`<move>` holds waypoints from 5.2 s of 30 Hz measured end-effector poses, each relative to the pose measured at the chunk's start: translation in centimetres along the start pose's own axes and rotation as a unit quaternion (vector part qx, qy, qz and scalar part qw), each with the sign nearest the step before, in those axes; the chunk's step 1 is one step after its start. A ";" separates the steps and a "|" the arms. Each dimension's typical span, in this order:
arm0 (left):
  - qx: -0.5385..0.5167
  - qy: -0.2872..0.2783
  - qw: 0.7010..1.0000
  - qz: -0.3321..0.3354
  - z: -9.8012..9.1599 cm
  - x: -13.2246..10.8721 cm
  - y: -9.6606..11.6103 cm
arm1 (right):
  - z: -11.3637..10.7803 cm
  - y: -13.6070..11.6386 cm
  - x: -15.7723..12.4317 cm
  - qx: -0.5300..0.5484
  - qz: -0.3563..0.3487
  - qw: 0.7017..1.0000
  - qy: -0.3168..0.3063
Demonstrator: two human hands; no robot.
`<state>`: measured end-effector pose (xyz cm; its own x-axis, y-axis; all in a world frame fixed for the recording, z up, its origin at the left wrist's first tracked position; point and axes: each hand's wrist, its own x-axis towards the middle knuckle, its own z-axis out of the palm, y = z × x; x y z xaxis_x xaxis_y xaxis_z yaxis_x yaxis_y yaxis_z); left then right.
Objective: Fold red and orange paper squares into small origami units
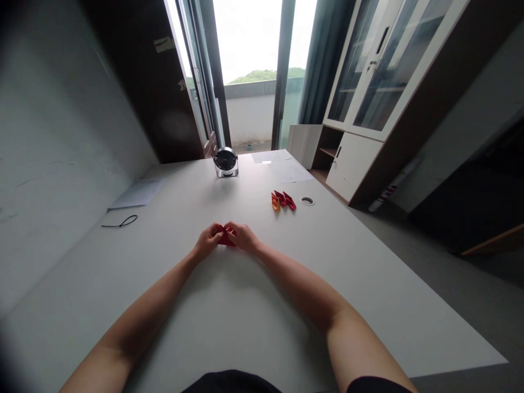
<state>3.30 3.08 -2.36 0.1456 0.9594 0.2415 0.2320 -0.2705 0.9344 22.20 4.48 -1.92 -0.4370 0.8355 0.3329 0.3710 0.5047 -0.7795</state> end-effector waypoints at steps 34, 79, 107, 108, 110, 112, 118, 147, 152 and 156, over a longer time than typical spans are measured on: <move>0.026 -0.052 0.998 0.027 -0.1 -0.1 0.3 | -0.1 -0.2 0.4 0.004 0.027 0.994 0.102; -0.094 -0.004 0.996 0.013 -0.4 0.7 -1.3 | 1.3 1.8 0.8 0.230 0.049 0.971 -0.033; -0.002 0.028 0.999 0.041 -0.1 0.1 -0.4 | 0.5 0.6 0.6 0.091 0.002 0.993 0.075; 0.002 0.030 0.999 0.041 -0.1 0.1 -0.4 | 0.4 0.5 0.5 0.093 -0.001 0.993 0.075; 0.014 0.035 0.998 0.042 -0.1 0.1 -0.4 | 0.3 0.4 0.5 0.098 -0.006 0.992 0.075; 0.024 0.034 0.998 0.045 -0.1 0.1 -0.3 | 0.3 0.4 0.5 0.098 -0.007 0.992 0.074; 0.003 0.026 0.999 0.031 -0.3 0.1 -0.4 | 0.2 0.6 0.5 0.087 -0.003 0.994 0.061; -0.105 0.228 0.968 -0.003 -1.2 1.6 -2.4 | -0.5 1.2 0.6 0.062 0.025 0.989 0.134; -0.020 0.204 0.979 0.019 -1.1 1.0 -1.5 | -0.3 1.1 0.5 0.085 0.020 0.991 0.099; 0.068 0.171 0.982 0.032 -0.8 0.2 -0.4 | 0.0 0.6 0.3 0.041 -0.010 0.995 0.085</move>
<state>2.46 3.49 -2.51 -0.1622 0.9044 0.3946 0.3634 -0.3170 0.8760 22.30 5.03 -2.28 -0.2958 0.8541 0.4279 0.2921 0.5073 -0.8107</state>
